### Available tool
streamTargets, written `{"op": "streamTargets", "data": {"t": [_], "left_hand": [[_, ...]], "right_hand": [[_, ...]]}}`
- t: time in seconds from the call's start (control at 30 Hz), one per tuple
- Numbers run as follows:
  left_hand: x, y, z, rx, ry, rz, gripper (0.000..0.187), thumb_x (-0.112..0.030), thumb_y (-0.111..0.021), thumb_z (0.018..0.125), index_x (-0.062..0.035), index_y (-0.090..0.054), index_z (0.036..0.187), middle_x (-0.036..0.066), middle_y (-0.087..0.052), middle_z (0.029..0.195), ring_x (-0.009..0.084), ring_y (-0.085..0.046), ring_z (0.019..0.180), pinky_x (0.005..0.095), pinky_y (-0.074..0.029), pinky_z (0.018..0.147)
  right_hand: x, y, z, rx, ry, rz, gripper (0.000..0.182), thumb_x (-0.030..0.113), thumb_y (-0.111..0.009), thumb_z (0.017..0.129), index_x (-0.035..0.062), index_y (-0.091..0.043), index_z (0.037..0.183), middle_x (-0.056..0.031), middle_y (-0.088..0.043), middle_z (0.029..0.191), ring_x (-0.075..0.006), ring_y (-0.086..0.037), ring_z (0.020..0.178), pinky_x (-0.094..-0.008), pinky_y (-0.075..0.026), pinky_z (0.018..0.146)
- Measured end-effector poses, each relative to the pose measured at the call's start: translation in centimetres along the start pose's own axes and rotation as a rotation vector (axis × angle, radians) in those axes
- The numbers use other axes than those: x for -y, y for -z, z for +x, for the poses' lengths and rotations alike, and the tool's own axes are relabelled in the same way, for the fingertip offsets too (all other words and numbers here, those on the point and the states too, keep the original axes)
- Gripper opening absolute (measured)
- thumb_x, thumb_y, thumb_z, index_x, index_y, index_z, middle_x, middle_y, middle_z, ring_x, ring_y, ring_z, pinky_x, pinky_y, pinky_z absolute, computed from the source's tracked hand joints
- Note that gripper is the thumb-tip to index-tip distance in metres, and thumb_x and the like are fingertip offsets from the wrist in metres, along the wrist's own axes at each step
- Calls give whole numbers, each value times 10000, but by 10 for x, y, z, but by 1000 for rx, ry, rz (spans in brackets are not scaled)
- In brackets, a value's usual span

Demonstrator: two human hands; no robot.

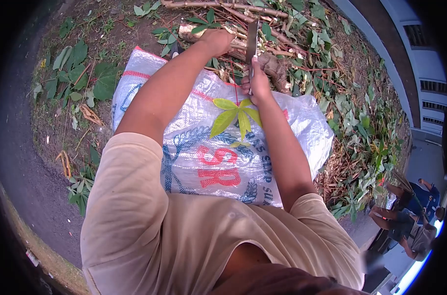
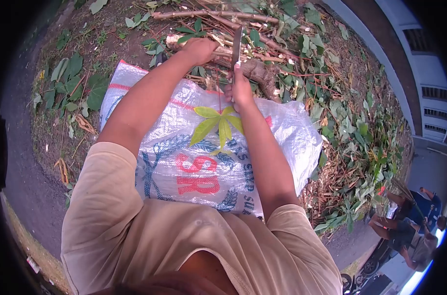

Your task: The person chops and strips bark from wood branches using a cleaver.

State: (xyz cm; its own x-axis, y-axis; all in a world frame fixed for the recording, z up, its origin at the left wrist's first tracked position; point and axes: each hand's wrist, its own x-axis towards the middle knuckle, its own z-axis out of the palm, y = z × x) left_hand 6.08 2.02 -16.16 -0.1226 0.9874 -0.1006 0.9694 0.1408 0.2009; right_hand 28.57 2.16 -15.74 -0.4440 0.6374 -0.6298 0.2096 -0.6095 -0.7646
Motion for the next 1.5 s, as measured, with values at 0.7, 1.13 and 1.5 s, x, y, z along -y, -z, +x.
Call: {"op": "streamTargets", "data": {"t": [0.7, 1.13, 1.5], "left_hand": [[5, -5, 0, -130, -72, -148, 271, -308, -741, 929, -109, -750, 1112, 161, -749, 1015, 360, -723, 1014, 476, -574, 915], [16, -26, -1, -258, -157, -162, 317, -227, -745, 894, -131, -721, 1196, 153, -731, 1047, 373, -703, 1041, 484, -560, 937], [11, -30, 21, -250, -174, -305, 271, -221, -757, 884, -49, -761, 1093, 182, -737, 1002, 350, -715, 954, 473, -562, 870]], "right_hand": [[145, -23, -90, -31, 753, 99, 472, 526, -419, 1111, 74, -527, 1028, 7, -404, 665, -76, -351, 539, -257, -298, 481], [40, 14, -13, 29, -97, 195, 465, 564, -512, 1065, 104, -544, 1007, 24, -399, 613, -66, -348, 466, -229, -282, 422], [141, -21, -94, -14, 614, 234, 326, 375, -650, 1044, 90, -507, 974, 27, -404, 672, -59, -351, 513, -236, -293, 467]]}}
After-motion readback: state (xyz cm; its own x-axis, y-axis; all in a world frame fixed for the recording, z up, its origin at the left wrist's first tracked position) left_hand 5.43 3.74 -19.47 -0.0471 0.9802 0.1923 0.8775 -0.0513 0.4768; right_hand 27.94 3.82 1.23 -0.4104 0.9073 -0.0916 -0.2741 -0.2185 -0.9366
